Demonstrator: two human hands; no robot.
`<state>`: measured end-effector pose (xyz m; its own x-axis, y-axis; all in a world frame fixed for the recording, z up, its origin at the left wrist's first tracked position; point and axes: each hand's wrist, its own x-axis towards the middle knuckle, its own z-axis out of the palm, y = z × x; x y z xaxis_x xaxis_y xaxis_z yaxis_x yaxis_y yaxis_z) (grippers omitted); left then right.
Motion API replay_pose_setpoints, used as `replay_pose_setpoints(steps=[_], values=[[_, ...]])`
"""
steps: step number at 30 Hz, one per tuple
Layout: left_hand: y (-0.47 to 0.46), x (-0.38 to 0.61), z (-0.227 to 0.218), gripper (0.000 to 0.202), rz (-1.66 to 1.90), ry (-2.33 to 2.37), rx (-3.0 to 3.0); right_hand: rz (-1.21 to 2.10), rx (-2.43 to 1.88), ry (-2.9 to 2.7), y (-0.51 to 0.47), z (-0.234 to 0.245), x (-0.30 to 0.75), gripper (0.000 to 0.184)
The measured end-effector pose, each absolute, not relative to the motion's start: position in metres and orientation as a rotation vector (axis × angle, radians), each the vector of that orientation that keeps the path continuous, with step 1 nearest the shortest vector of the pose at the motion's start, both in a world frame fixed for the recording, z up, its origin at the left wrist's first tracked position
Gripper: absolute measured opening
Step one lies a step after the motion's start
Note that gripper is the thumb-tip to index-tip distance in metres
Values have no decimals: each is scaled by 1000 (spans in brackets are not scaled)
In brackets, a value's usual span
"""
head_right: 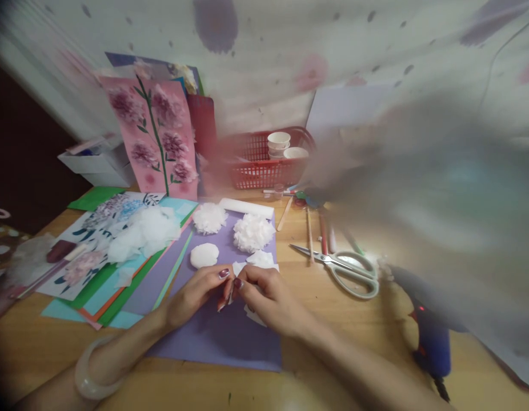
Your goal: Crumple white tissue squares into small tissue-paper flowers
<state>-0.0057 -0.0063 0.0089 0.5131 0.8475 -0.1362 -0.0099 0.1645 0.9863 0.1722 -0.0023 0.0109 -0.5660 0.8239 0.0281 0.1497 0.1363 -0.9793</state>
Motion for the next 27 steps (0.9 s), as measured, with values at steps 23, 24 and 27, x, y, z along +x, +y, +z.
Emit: replay_pose_setpoints(steps=[23, 24, 27], values=[[-5, -6, 15, 24, 780, 1000, 1271, 1551, -989, -1603, -2, 7, 173, 25], [-4, -7, 14, 25, 819, 1011, 1243, 1562, -996, -1538, -2, 5, 173, 25], [0, -12, 7, 24, 952, 1005, 1131, 1593, -1009, -1342, -1, 2, 172, 24]])
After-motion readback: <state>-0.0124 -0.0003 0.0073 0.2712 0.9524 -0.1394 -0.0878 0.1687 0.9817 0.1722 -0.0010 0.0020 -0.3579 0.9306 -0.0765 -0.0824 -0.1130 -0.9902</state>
